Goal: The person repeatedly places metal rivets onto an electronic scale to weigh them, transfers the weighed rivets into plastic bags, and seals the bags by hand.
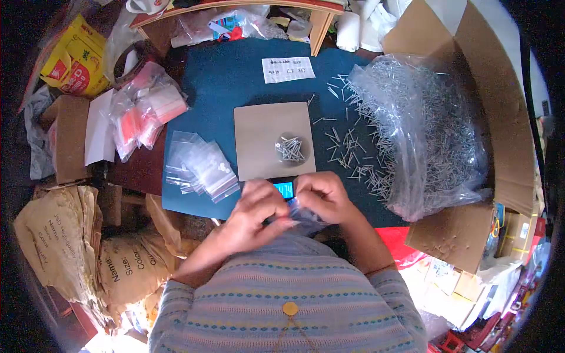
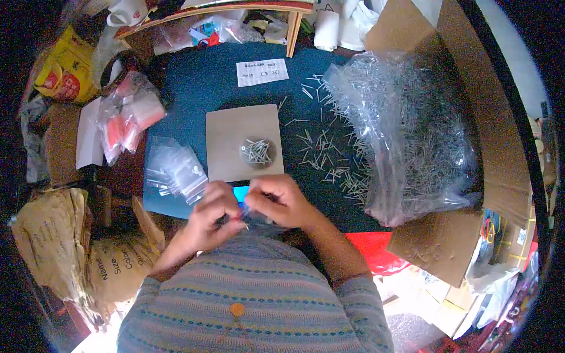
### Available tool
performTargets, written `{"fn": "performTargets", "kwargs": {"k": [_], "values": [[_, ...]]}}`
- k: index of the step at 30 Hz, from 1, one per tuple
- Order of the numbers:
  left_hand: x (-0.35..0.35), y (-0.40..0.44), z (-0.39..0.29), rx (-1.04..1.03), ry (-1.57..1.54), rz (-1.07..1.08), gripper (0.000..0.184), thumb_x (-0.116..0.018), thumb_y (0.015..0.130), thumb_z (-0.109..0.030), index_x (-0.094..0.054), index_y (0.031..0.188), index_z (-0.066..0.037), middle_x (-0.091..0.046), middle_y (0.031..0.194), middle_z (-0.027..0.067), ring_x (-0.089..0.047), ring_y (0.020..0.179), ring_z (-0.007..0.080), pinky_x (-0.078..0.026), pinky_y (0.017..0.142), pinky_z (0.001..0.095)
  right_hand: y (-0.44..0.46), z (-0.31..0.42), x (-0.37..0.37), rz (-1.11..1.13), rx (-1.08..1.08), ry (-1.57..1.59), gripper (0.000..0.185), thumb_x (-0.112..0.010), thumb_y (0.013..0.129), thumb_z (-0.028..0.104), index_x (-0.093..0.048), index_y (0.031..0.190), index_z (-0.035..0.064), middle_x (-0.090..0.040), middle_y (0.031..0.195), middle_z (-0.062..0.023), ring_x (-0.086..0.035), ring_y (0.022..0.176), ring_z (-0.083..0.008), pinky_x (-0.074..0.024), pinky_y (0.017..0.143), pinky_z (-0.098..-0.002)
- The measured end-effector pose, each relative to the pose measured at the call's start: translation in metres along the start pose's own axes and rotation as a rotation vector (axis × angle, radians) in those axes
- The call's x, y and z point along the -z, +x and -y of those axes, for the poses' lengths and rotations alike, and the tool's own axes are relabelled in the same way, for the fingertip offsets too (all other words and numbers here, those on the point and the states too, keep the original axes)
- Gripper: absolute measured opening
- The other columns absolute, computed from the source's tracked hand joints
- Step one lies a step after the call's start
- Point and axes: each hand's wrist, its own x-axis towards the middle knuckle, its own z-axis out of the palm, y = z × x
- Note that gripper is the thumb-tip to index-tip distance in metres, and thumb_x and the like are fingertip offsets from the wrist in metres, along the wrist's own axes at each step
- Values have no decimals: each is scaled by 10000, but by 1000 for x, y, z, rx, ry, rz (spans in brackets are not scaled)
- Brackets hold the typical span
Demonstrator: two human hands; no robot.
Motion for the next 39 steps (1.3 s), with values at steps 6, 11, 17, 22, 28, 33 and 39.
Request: {"fn": "performTargets", "kwargs": {"k": [6,11,17,22,28,33,39], "values": [[27,-6,8,-24,45,-113,231,-734,716,-96,-519,632,-104,-628,938,65,-543,1116,345,-302,921,496,0,-3,17,-286,-101,-13,214,-496,943,168,-586,807,30,-562,685,-5,-519,590,-58,-424,534,-214],[57,-10,20,166,248,-56,149,-711,755,-123,-570,737,-76,-474,1251,201,-137,1365,453,-77,1070,574,-7,-18,62,-499,-97,-105,148,-540,923,164,-577,938,22,-568,750,-6,-523,647,-56,-418,576,-203],[54,-19,27,261,281,-253,92,-626,798,15,-563,864,4,-605,807,116,-586,727,211,-466,670,298,-2,-32,48,-329,-52,-716,655,-783,670,282,-480,1220,97,-552,1180,-114,-499,1148,-255,-315,980,-425],[44,-10,33,184,291,-132,123,-618,771,61,-569,870,6,-594,833,107,-582,735,201,-466,669,279,6,-64,22,-306,-42,-969,663,-760,690,318,-464,1248,118,-489,1281,-110,-452,1189,-307,-176,1054,-488],[24,0,38,220,209,11,151,-638,749,53,-592,880,-6,-576,933,143,-594,838,297,-483,695,336,19,-52,29,-279,-46,-261,548,-747,712,181,-481,1178,67,-499,1181,-68,-474,1147,-189,-334,982,-343],[6,7,40,184,218,16,170,-646,741,56,-614,895,-7,-539,909,132,-589,799,284,-482,676,334,37,-28,34,-54,20,-109,488,-633,597,8,-521,1071,47,-501,1052,-77,-520,1021,-196,-418,890,-314],[-6,7,45,96,257,-87,183,-628,723,51,-634,883,-38,-514,883,123,-593,799,290,-489,666,368,53,23,17,101,182,-727,502,-669,617,24,-568,1106,69,-501,1064,-142,-537,1004,-325,-454,862,-372]]}}
